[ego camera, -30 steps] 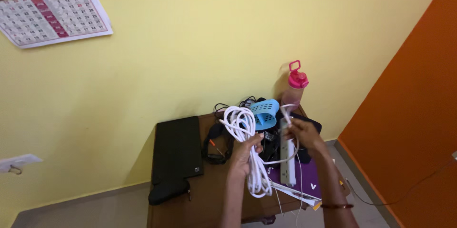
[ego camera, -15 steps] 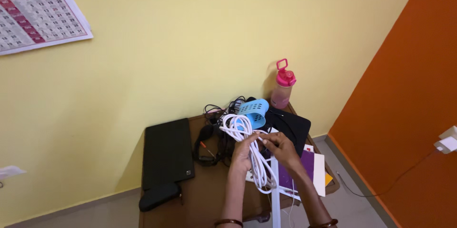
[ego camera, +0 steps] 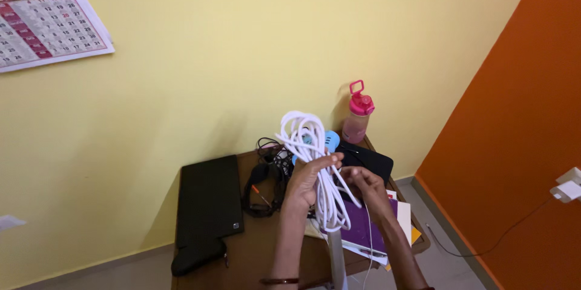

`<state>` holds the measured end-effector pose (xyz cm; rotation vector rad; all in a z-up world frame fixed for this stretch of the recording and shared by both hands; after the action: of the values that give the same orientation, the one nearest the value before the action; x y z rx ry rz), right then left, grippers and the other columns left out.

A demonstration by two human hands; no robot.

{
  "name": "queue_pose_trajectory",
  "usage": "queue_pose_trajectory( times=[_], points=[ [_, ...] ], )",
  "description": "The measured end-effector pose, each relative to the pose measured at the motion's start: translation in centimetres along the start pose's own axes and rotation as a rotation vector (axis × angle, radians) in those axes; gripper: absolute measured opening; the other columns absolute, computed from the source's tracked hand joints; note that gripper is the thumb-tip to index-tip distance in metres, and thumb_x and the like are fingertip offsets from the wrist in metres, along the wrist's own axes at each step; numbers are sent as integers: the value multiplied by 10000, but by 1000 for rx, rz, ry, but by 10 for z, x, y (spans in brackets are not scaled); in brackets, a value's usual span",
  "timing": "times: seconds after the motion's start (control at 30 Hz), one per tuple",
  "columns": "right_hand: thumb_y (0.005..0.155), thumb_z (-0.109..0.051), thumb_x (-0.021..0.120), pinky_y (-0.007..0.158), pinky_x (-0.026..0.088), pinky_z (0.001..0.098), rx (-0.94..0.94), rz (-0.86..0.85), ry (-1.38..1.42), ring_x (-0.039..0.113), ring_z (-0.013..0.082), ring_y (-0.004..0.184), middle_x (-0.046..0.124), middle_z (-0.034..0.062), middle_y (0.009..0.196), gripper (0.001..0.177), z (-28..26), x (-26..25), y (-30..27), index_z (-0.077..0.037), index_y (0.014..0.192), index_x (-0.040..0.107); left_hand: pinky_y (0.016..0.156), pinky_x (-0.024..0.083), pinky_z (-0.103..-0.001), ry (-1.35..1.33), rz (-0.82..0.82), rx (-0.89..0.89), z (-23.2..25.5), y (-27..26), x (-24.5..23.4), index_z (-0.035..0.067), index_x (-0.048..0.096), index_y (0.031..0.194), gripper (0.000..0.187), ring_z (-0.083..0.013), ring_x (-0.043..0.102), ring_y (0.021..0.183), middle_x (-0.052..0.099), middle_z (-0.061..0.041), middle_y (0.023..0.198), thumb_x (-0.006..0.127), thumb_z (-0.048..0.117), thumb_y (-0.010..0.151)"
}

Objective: The person untangles and coils a white power strip cable, then places the power strip on the table. They also handle a white USB charger and a black case, moving them around the cluttered desk.

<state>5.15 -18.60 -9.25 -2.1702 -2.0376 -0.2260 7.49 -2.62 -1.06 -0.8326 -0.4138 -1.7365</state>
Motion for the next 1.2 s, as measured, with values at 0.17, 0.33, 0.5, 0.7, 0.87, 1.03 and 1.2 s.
queue_pose_trajectory(
  times=[0.17, 0.33, 0.5, 0.7, 0.87, 1.03, 1.2],
  points=[
    [972, -256, 652, 778, 541, 339, 75, -171, -42, 666, 158, 857, 761, 57, 985, 328, 38, -5, 3, -67, 1220, 753, 696, 630, -362, 134, -188, 91, 52, -47, 58, -23, 635, 1092, 313, -211, 725, 844, 752, -207, 1006, 766, -42, 808],
    [868, -138, 721, 946, 514, 308, 7, -229, -155, 685, 112, 1029, 756, 27, 1145, 388, 57, 0, 13, -88, 1251, 697, 713, 632, -380, 60, -276, 160, 94, -66, 86, 12, 615, 1118, 326, -210, 725, 866, 747, -193, 996, 755, -27, 827],
    [843, -118, 739, 868, 549, 310, -121, -311, -314, 691, 133, 943, 754, 48, 1019, 292, 24, 18, 12, -61, 1129, 732, 772, 610, -352, -15, -311, 251, 123, -84, 84, 53, 617, 1146, 370, -211, 721, 880, 738, -175, 978, 762, -35, 817],
    [964, -128, 676, 751, 526, 279, -270, -197, -212, 640, 111, 855, 706, 31, 939, 124, -25, 39, 17, -28, 1035, 693, 761, 606, -348, 62, -238, 367, 144, -104, 56, 41, 607, 1119, 367, -215, 719, 838, 746, -178, 959, 746, -73, 799],
    [1003, -177, 644, 733, 536, 256, -370, -18, -288, 659, 99, 830, 748, 32, 929, 170, -65, 41, 13, -26, 1045, 712, 744, 594, -322, 256, -68, 437, 155, -107, 17, -18, 664, 1104, 308, -178, 702, 820, 754, -166, 976, 723, -92, 811],
    [980, -202, 637, 654, 495, 271, -363, -20, -409, 642, 94, 765, 739, 26, 871, 188, -85, 57, 5, -37, 1044, 700, 689, 590, -323, 190, -18, 432, 157, -107, -14, 14, 648, 1046, 314, -188, 700, 768, 760, -159, 931, 735, -74, 757],
    [1068, -230, 581, 662, 479, 271, -460, -83, -430, 615, 107, 737, 683, 34, 793, 251, -91, 77, -4, -19, 998, 697, 764, 601, -303, 316, -106, 452, 149, -105, -21, -32, 674, 1081, 294, -175, 708, 828, 762, -161, 979, 752, -44, 797]
  ],
)
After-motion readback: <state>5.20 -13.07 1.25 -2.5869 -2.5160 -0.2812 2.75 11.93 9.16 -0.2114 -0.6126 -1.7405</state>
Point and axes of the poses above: each hand's wrist, its own y-axis towards the middle knuckle, its own x-axis out of the palm, z = x × y, the point moved 8 cm from there along y, towards the middle knuckle
